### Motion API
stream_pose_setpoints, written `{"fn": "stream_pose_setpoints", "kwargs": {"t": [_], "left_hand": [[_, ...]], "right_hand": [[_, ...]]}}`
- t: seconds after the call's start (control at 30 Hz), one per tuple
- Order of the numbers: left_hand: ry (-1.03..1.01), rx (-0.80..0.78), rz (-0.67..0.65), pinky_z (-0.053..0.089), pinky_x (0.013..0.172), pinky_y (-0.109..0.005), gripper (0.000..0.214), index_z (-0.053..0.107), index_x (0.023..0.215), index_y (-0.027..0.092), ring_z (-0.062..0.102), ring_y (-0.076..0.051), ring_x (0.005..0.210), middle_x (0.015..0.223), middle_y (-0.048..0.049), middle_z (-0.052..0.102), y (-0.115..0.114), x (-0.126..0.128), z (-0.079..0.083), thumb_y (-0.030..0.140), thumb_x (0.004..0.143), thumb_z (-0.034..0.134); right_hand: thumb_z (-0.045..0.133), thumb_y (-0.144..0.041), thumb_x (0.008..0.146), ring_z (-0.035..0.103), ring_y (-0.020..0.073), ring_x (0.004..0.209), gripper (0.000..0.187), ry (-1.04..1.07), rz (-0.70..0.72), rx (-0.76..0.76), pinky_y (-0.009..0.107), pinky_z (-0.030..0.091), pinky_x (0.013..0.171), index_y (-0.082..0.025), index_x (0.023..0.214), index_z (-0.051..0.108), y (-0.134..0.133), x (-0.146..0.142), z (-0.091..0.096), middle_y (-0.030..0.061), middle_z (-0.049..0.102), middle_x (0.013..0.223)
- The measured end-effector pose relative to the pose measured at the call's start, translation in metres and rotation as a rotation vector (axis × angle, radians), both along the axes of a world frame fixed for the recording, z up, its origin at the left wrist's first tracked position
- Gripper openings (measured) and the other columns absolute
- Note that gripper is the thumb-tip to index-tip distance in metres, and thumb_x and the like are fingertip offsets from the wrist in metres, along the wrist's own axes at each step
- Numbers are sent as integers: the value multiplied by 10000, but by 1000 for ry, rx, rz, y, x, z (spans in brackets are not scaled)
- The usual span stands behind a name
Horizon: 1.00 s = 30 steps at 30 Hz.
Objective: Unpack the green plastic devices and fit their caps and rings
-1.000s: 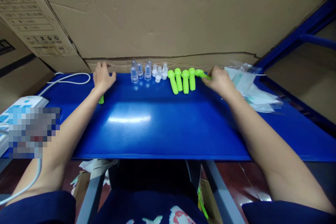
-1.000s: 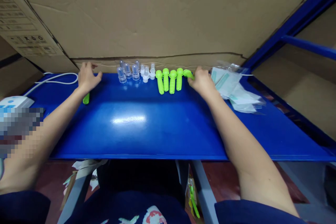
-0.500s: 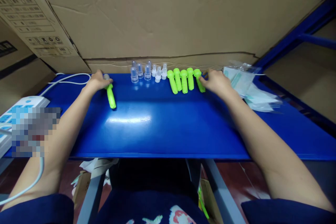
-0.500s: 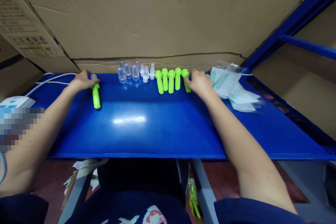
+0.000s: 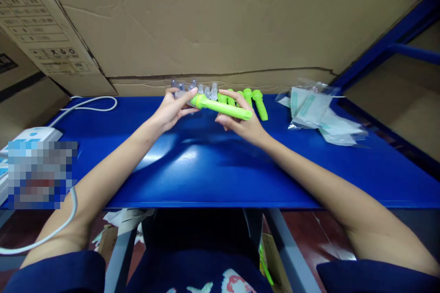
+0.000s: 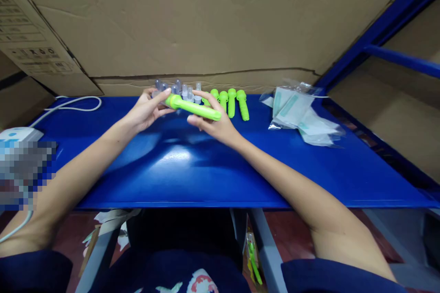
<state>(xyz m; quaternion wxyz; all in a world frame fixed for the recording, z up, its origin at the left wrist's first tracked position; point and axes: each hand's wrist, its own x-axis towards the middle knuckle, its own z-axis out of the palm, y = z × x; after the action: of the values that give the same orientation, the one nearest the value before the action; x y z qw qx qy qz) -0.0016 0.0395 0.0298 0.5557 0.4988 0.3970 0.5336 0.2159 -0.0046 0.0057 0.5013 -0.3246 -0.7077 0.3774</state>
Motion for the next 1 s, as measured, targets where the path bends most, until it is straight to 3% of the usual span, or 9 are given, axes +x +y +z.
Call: {"fn": "stream_pose_setpoints", "kwargs": {"t": [0.13, 0.23, 0.33, 0.43, 0.53, 0.63, 0.77, 0.9, 1.0], "left_hand": [[258, 231, -44, 591, 833, -352, 513, 573, 927, 163, 694, -167, 839, 895, -36, 686, 3, 0, -16, 562, 717, 819], [576, 520, -58, 540, 847, -300, 545, 698, 933, 135, 688, -189, 884, 945, -74, 740, 6, -11, -16, 581, 656, 843], [774, 629, -40, 503, 782, -267, 513, 756, 952, 132, 694, -191, 851, 943, -83, 771, 5, -20, -11, 602, 746, 758], [861, 520, -109, 453, 626, -232, 536, 768, 858, 119, 638, -139, 617, 698, -58, 733, 5, -29, -9, 640, 842, 640], [781, 238, -247, 328, 451, -209, 689, 702, 644, 114, 448, -78, 395, 441, -28, 556, 6, -37, -13, 721, 895, 495], [678, 88, -275, 240, 384, -203, 706, 665, 589, 116, 376, -58, 352, 397, -16, 494, 5, -44, -15, 753, 860, 528], [727, 135, -252, 261, 391, -191, 644, 666, 586, 113, 392, -45, 364, 422, -16, 523, -2, -45, -12, 707, 830, 623], [713, 185, -214, 284, 410, -194, 617, 672, 593, 117, 401, -46, 373, 439, -20, 546, -5, -46, -11, 666, 867, 606], [683, 187, -202, 293, 416, -202, 595, 681, 604, 112, 395, -48, 376, 443, -23, 552, -3, -47, -13, 642, 869, 620]], "right_hand": [[672, -766, 774, 465, 80, 411, 569, 306, -152, -188, 213, 330, 348, -224, 905, 554, 1, -4, 5, -8, 620, 644], [695, -770, 750, 458, 76, 409, 585, 379, -229, -263, 204, 335, 330, -224, 807, 494, 15, 4, 1, -14, 589, 598], [788, -714, 693, 457, 73, 410, 584, 344, -214, -288, 196, 359, 338, -226, 781, 480, 27, 11, -8, -30, 557, 556], [817, -703, 659, 511, 92, 441, 584, 285, -143, -279, 203, 387, 366, -229, 813, 512, 31, 13, -14, -39, 547, 553], [840, -676, 649, 575, 103, 524, 566, 194, -78, -152, 225, 472, 467, -234, 885, 577, 28, 14, -12, -35, 597, 618], [818, -673, 686, 647, 137, 614, 556, 55, -65, -83, 267, 529, 544, -241, 972, 617, 25, 17, -9, -4, 674, 721], [711, -742, 756, 612, 151, 509, 549, -109, -66, -170, 289, 495, 450, -212, 863, 614, 31, 25, -12, 16, 640, 629], [848, -662, 645, 685, 179, 694, 565, -110, -77, -156, 337, 605, 600, -211, 907, 630, 40, 33, -17, 62, 709, 856], [788, -709, 692, 670, 177, 610, 566, -108, -55, -231, 343, 597, 549, -210, 881, 601, 43, 36, -19, 52, 689, 749]]}}
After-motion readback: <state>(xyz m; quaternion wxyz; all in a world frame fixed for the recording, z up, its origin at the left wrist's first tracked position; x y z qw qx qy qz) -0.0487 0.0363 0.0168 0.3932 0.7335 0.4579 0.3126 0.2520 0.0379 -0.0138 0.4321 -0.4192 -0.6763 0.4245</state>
